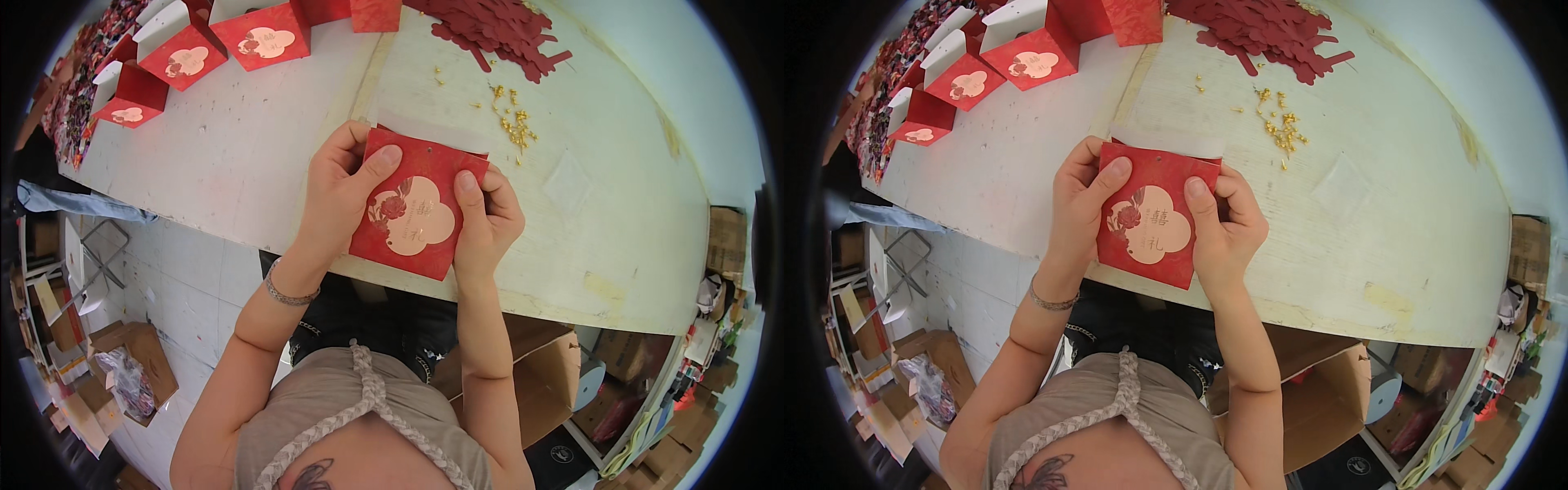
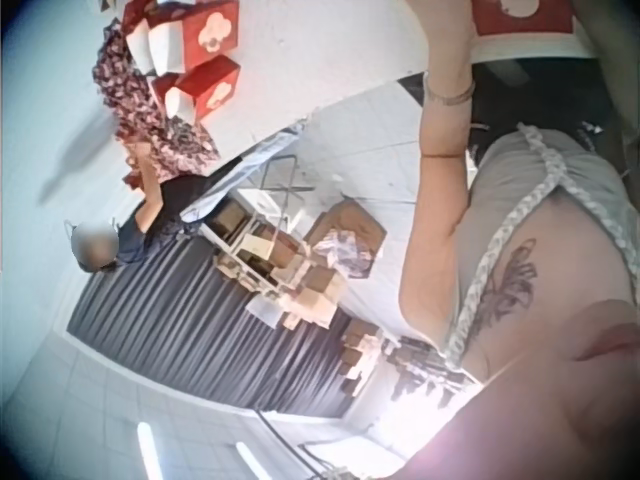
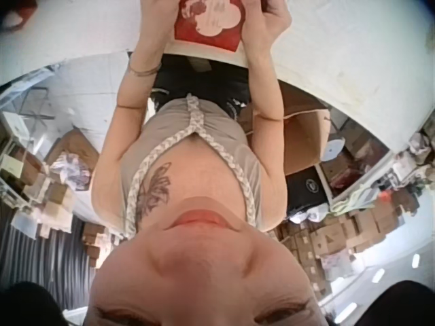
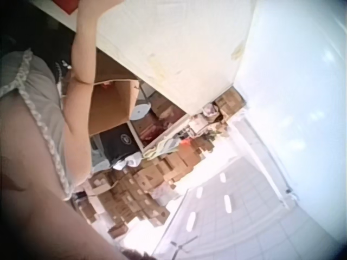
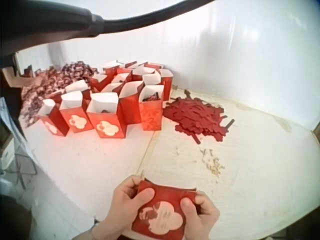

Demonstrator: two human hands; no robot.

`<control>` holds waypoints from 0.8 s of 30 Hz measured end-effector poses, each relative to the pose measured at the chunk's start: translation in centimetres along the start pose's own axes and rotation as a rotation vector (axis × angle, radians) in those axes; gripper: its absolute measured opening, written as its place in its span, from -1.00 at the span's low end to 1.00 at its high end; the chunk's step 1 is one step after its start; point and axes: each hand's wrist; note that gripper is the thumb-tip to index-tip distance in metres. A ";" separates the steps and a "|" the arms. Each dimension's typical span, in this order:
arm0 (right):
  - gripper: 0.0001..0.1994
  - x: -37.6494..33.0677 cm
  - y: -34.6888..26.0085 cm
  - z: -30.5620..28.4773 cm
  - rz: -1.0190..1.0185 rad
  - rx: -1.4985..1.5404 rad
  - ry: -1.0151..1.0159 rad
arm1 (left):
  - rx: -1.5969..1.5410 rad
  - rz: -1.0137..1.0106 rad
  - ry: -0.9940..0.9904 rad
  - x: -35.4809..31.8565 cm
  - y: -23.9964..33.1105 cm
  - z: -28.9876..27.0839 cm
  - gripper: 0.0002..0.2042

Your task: The person assembles small red gift boxes by folding flat pieces into box shapes, inserting wrapped candies, and securing the flaps. The person places completed boxes on the table and repeats the process with additional materials.

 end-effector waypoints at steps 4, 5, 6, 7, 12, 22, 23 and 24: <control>-0.81 0.5 2.9 -1.6 -0.038 0.060 -0.064 | 0.190 0.147 0.016 0.0 -0.1 0.4 -0.76; -0.79 0.5 3.1 -1.7 -0.018 0.160 -0.116 | 0.188 0.202 0.015 -0.2 0.2 0.9 -0.73; -0.76 0.6 3.2 -1.7 0.006 0.258 -0.170 | 0.186 0.256 0.013 -0.3 0.3 1.2 -0.70; -0.73 0.5 2.9 -1.8 0.075 0.410 -0.248 | 0.159 0.221 -0.027 -0.1 0.4 0.9 -0.68; -0.69 -0.2 -0.6 0.3 0.267 0.263 -0.111 | 0.212 0.280 -0.140 0.9 0.5 -1.3 -0.65; -0.77 -0.2 1.2 0.4 0.310 0.374 0.068 | 0.047 -0.031 -0.176 1.0 -0.1 -2.4 -0.69; -0.77 -0.1 0.8 0.4 0.336 0.420 0.017 | 0.053 -0.022 -0.162 1.0 -0.1 -2.4 -0.68; -0.77 0.1 0.3 0.3 0.362 0.467 -0.035 | 0.060 -0.012 -0.148 0.8 -0.1 -2.4 -0.68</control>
Point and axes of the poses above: each hand's wrist, its own x-axis towards the middle knuckle, its own z-axis out of the palm, y = z × x, and after that the axes turned 11 degrees about y, right-handed
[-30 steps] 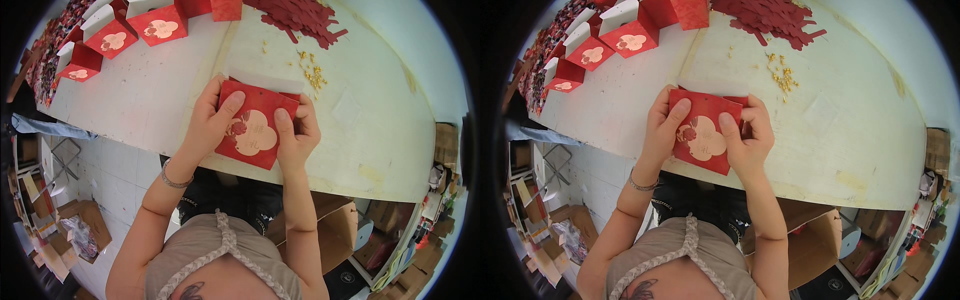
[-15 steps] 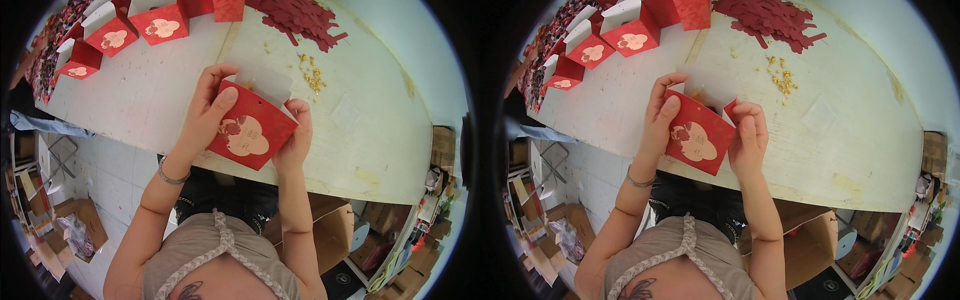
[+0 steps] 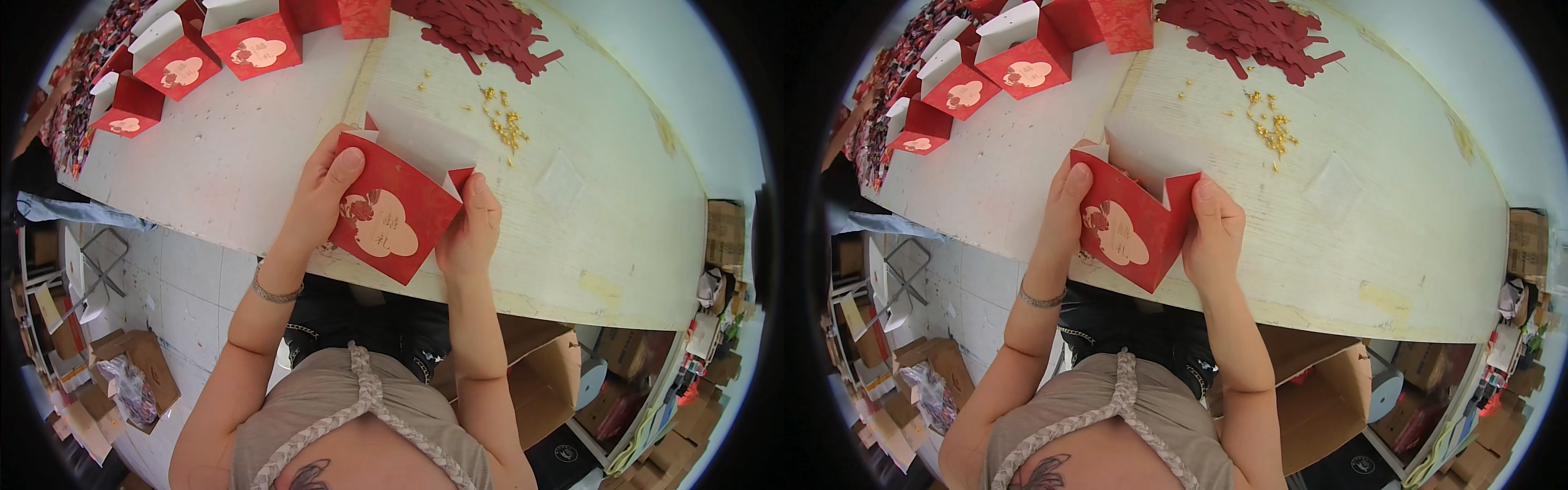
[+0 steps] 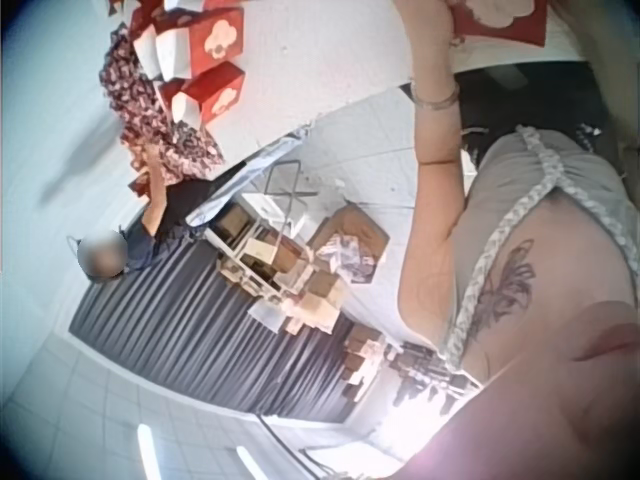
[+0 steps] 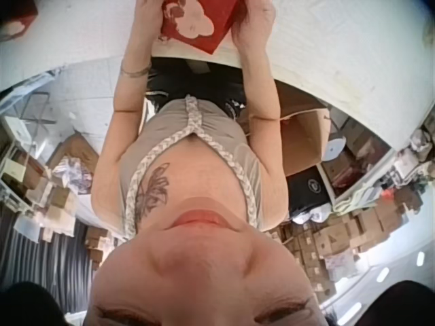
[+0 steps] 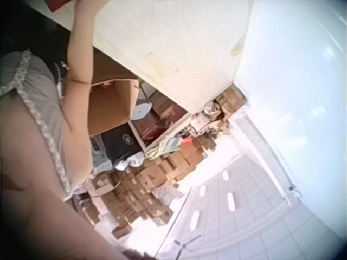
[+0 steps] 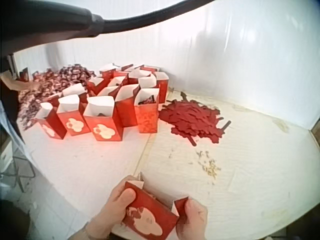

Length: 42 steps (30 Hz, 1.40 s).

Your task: The person assembles small red gift boxes by folding flat pieces into box shapes, inserting wrapped candies, and securing the flaps. The person places completed boxes on the table and repeats the process with additional materials.

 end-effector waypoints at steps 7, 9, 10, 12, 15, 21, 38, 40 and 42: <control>-0.83 -0.7 0.9 0.2 -0.436 -0.552 0.235 | -0.027 0.058 0.017 -0.4 -0.5 1.1 -0.71; -0.84 -0.3 1.4 0.4 -0.541 -0.574 0.298 | -0.019 0.069 0.058 -0.3 -0.5 1.9 -0.73; -0.85 -0.1 1.5 0.4 -0.594 -0.585 0.329 | -0.015 0.074 0.078 -0.3 -0.5 2.3 -0.74; -0.85 0.0 1.1 0.9 -0.476 -0.294 0.182 | 0.042 0.095 0.139 0.0 -0.5 2.4 -0.75; -0.80 0.3 0.7 0.5 -0.425 -0.125 0.089 | 0.081 0.066 0.173 0.2 -0.3 2.5 -0.76; -0.88 0.3 -0.2 0.4 -0.721 -0.660 0.162 | 0.024 0.097 0.136 0.2 -0.1 2.2 -0.79; -0.75 1.2 -1.2 1.0 -0.071 -0.424 0.014 | -0.030 -0.053 0.174 0.6 0.0 2.5 -0.81; -0.73 1.3 -1.3 0.5 0.038 -0.378 -0.029 | 0.007 -0.007 0.158 0.5 -0.1 2.5 -0.81; -0.73 1.1 -0.9 0.1 -0.030 -0.398 -0.028 | -0.001 0.010 0.142 0.7 0.0 2.6 -0.82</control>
Point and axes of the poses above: each hand's wrist, its own x-axis towards the middle knuckle, its own z-axis out of the palm, y = z × x, and after that the axes turned 11 degrees about y, right-handed
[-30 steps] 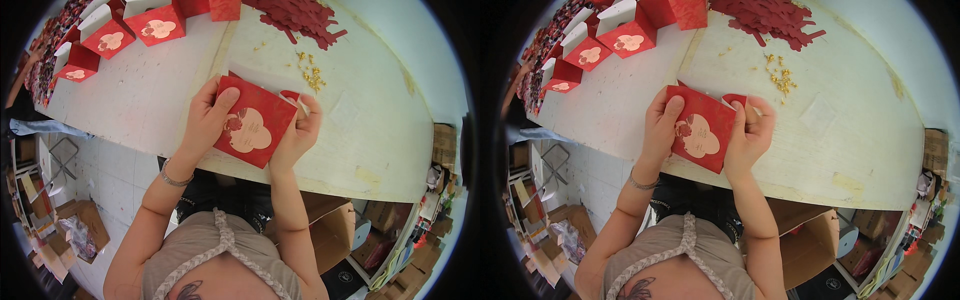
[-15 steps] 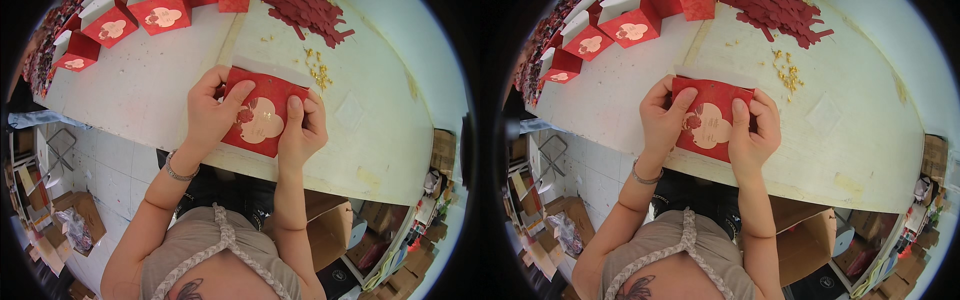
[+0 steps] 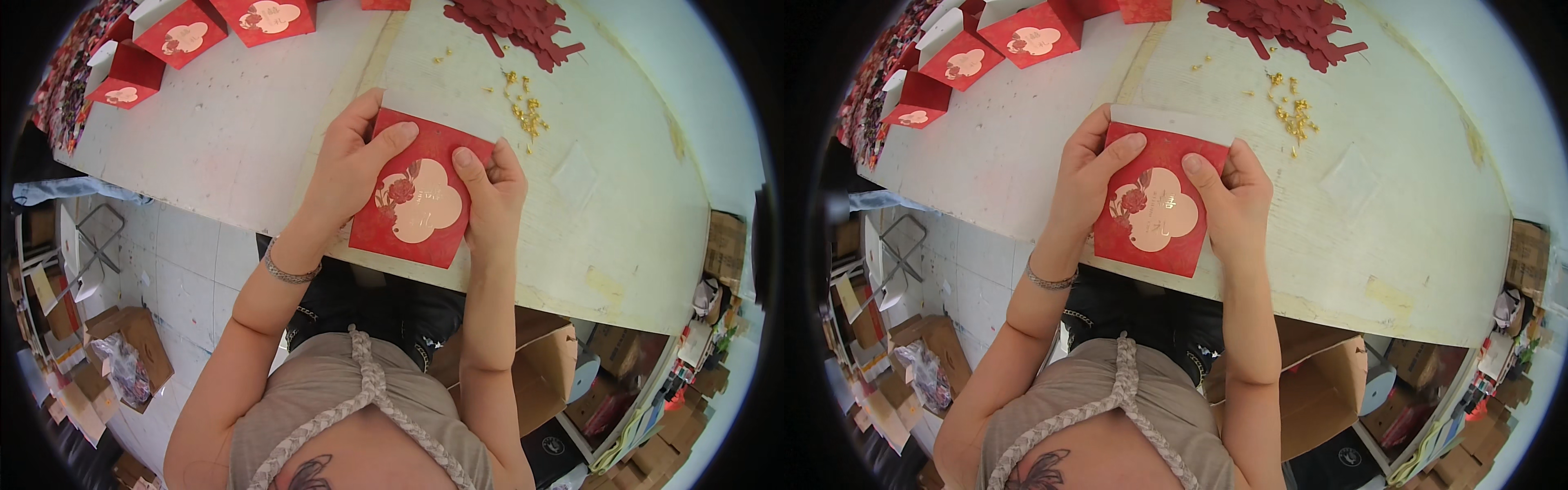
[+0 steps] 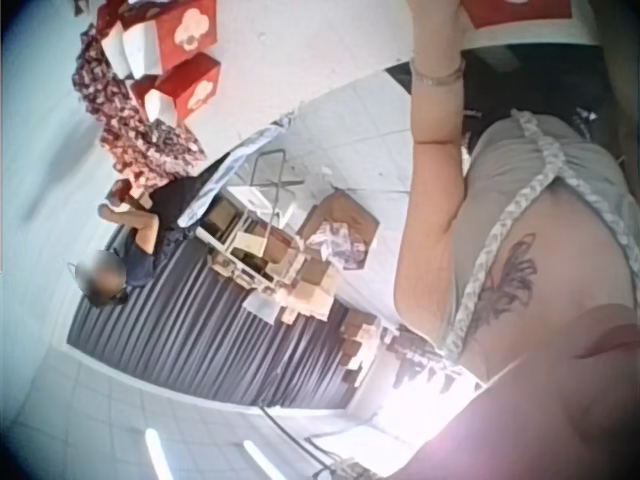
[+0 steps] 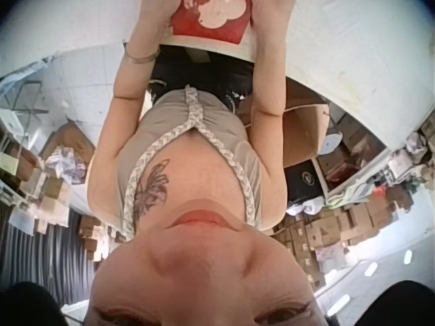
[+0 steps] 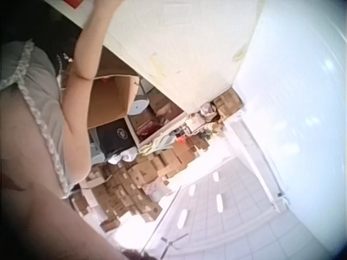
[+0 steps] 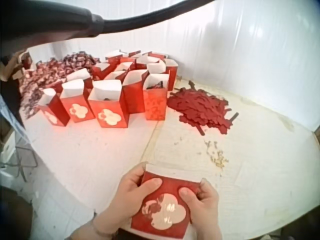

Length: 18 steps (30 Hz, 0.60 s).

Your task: The person assembles small red gift boxes by folding flat pieces into box shapes, inserting wrapped candies, and securing the flaps. The person places completed boxes on the table and repeats the process with additional materials.

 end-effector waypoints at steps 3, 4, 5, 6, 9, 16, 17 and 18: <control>-0.73 -0.3 0.4 0.3 -0.089 0.002 0.023 | -0.002 -0.092 0.006 0.3 0.4 0.0 -0.81; -0.73 -0.3 0.4 0.3 -0.117 0.008 0.032 | -0.001 -0.142 0.012 0.4 0.7 0.0 -0.81; -0.74 -0.4 0.5 0.4 -0.122 0.007 0.036 | 0.046 -0.120 -0.035 0.4 1.0 -0.2 -0.79; -0.74 -0.5 0.4 0.5 -0.126 0.006 0.040 | 0.094 -0.099 -0.083 0.3 1.3 -0.4 -0.78; -0.77 -0.9 0.4 0.7 -0.155 -0.002 0.061 | 0.227 -0.014 -0.144 0.3 1.5 -0.8 -0.77; -0.86 0.0 -0.2 0.8 -0.241 -0.028 -0.093 | 0.295 0.239 -0.147 0.2 0.6 -1.5 -0.89; -0.87 0.0 -0.2 0.6 -0.278 -0.053 -0.097 | 0.300 0.244 -0.135 0.2 0.5 -1.4 -0.91; -0.87 -0.1 0.0 0.4 -0.315 -0.077 -0.102 | 0.305 0.249 -0.123 0.2 0.4 -1.4 -0.93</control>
Point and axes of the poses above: each hand's wrist, its own x-axis towards the middle knuckle, its own z-axis out of the palm, y = z × x, and after that the axes turned 11 degrees about y, right-handed
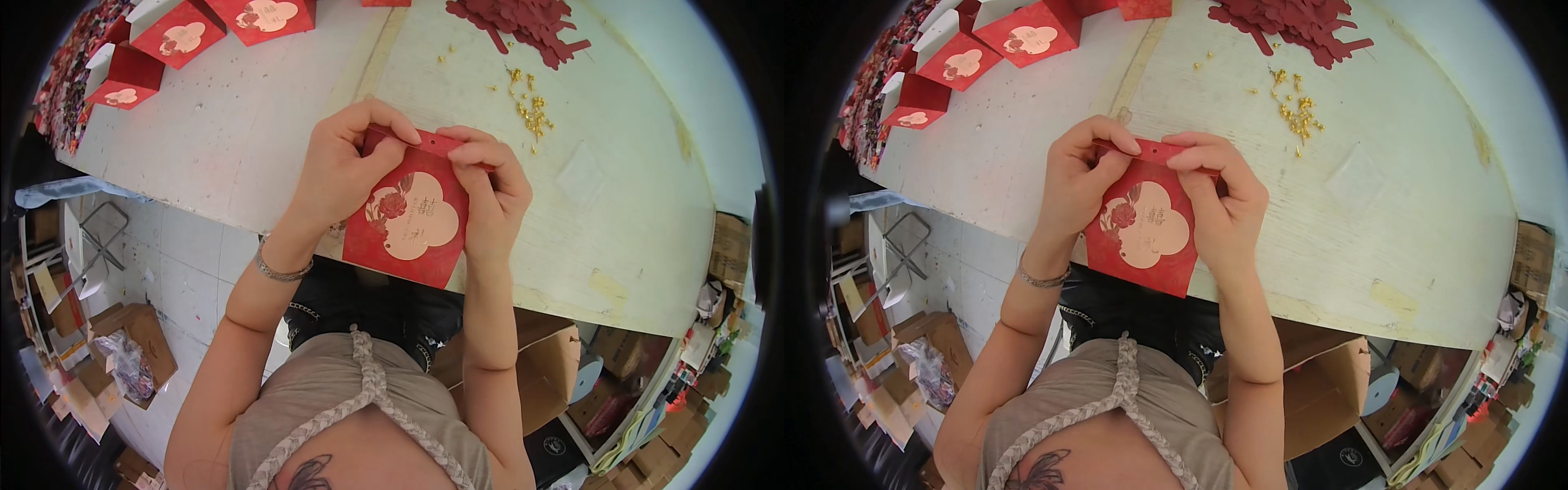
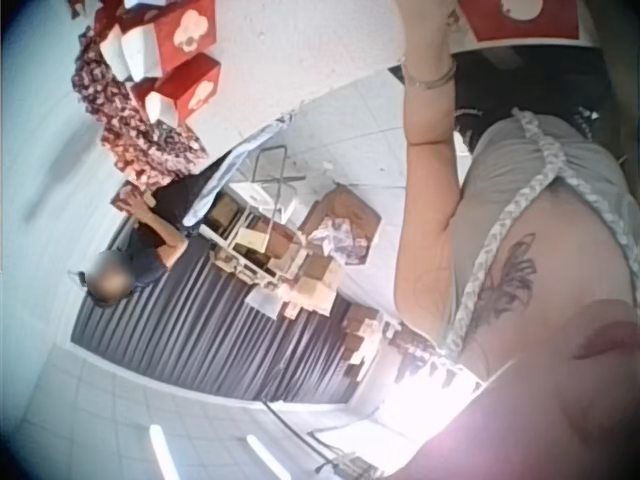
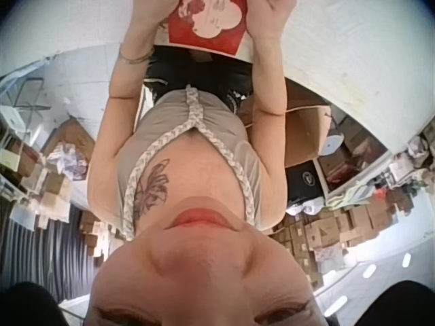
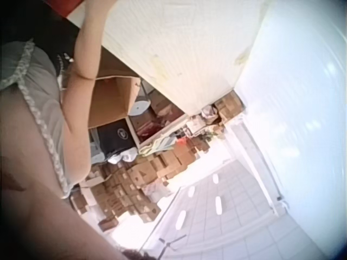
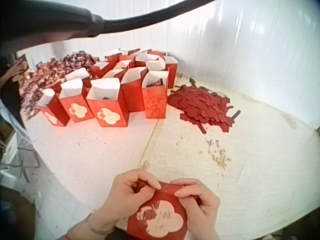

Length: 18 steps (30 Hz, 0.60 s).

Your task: The person assembles small red gift boxes by folding flat pieces into box shapes, inserting wrapped candies, and securing the flaps. The person places completed boxes on the table and repeats the process with additional materials.

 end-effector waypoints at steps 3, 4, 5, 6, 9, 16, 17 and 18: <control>-0.86 -0.4 0.3 -0.3 -0.038 -0.018 0.016 | 0.026 0.004 0.029 -0.3 -0.2 0.3 -0.96; -0.86 -0.5 0.5 -0.4 -0.038 -0.014 0.028 | 0.037 0.004 0.038 -0.4 -0.3 0.3 -0.95; -0.86 -0.6 0.7 -0.5 -0.055 0.004 0.030 | -0.025 0.007 0.027 -0.5 -0.3 0.4 -0.94; -0.86 -0.8 0.9 -0.5 -0.073 0.023 0.032 | -0.087 0.010 0.015 -0.6 -0.2 0.4 -0.92; -0.87 -1.1 1.4 -0.8 -0.133 0.027 0.033 | -0.193 -0.208 0.004 -0.8 0.6 0.4 -0.88; -0.81 -0.8 -1.2 1.1 0.111 0.018 0.067 | 0.256 0.302 -0.056 -0.9 1.9 -1.4 -0.84; -0.79 -1.0 -2.1 1.4 0.129 -0.076 0.048 | 0.217 0.307 -0.065 -0.7 2.2 -1.6 -0.85; -0.78 -0.8 -2.9 0.6 0.047 -0.278 -0.042 | 0.180 0.312 -0.070 -0.2 2.5 -1.7 -0.85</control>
Point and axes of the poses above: each hand's wrist, its own x-axis towards the middle knuckle, its own z-axis out of the palm, y = z × x, and after that the axes turned 11 degrees about y, right-handed
